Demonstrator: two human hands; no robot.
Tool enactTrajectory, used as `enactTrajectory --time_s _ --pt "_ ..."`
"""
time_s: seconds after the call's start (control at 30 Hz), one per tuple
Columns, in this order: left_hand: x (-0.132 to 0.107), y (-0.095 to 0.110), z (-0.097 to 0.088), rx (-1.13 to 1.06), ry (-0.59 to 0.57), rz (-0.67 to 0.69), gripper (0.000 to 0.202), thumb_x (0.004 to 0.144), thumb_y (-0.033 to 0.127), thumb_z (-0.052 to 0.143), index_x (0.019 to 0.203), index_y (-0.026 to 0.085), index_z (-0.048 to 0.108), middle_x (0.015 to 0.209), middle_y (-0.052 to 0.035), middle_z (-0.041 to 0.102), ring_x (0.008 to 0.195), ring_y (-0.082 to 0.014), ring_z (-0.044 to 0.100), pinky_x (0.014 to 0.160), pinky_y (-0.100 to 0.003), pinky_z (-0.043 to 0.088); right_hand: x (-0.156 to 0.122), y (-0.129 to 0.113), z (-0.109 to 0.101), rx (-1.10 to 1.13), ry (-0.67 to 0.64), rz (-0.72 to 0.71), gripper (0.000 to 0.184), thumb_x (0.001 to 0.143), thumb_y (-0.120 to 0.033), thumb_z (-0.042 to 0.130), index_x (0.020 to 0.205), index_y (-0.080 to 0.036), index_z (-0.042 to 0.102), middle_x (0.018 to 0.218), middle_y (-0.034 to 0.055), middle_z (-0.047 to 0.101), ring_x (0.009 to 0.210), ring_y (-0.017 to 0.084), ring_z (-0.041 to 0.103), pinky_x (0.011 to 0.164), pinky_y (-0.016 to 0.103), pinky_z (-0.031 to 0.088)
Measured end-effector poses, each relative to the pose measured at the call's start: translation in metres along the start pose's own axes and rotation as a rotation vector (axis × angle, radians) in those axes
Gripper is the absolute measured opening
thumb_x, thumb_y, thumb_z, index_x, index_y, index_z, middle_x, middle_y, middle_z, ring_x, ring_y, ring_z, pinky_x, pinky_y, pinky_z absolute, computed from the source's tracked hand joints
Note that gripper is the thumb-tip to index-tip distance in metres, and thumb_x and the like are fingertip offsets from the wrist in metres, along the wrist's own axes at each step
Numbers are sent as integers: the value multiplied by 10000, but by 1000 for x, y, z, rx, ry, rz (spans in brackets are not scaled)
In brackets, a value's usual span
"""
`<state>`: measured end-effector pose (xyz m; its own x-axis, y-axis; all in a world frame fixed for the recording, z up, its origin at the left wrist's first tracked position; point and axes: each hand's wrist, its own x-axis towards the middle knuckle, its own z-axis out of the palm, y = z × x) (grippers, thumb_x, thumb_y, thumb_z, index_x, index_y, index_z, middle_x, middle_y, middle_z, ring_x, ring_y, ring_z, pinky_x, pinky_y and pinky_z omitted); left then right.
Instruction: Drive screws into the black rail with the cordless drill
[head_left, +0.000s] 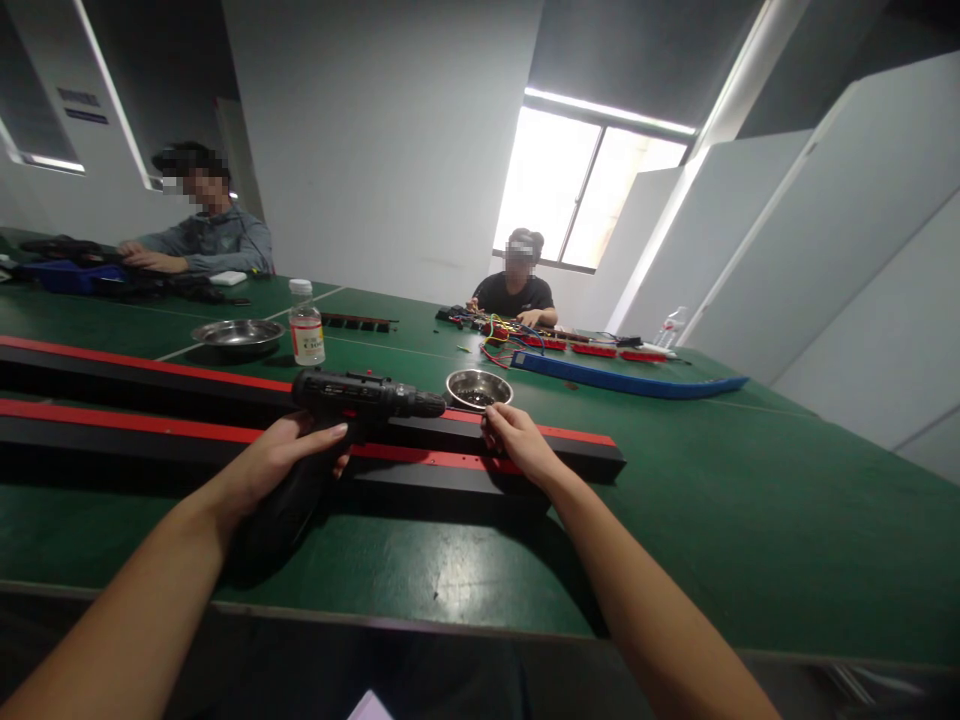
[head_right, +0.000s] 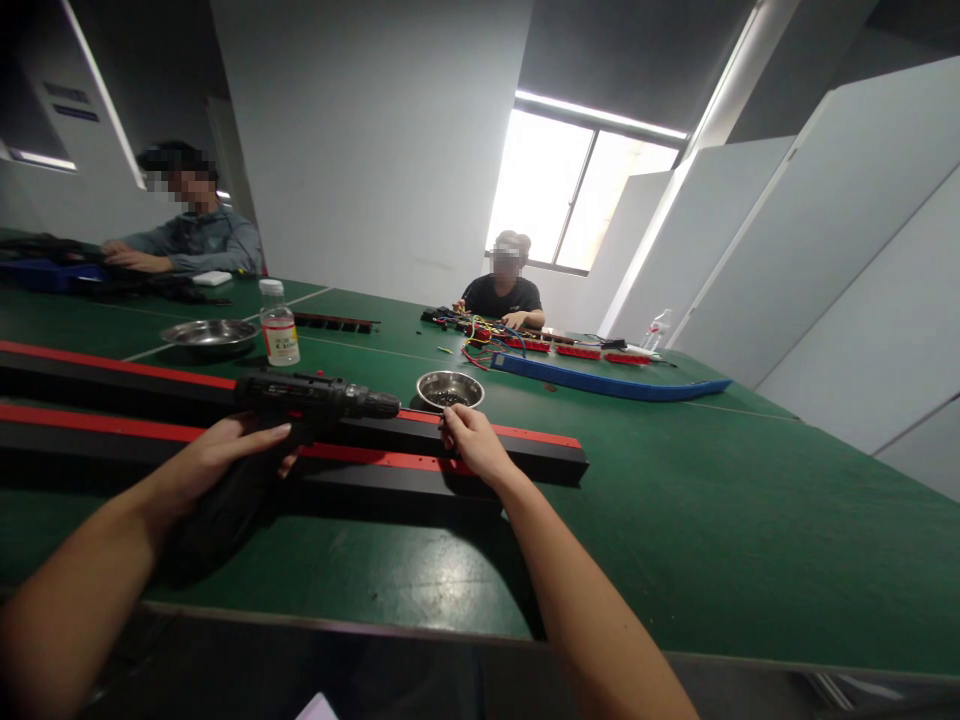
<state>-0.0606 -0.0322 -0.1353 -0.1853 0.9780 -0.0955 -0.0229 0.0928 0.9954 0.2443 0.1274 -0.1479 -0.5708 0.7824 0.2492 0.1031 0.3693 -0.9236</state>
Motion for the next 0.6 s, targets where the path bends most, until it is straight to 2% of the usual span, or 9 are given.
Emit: enactTrajectory --time_s 0.37,0.6 --pt "-4 2 1 57 -2 73 322 787 435 780 977 211 650 779 -6 704 693 -176 662 637 -257 531 -1 -4 0 -48 18 6 448 948 -583 509 745 -186 555 643 -4 539 558 121 469 523 262 341" --pt "-11 9 9 1 38 55 375 744 405 809 1021 221 637 779 2 701 662 -174 659 613 -261 535 -2 -7 1 -28 21 28 461 931 -600 522 717 -192 530 619 -9 525 562 126 477 547 263 364"
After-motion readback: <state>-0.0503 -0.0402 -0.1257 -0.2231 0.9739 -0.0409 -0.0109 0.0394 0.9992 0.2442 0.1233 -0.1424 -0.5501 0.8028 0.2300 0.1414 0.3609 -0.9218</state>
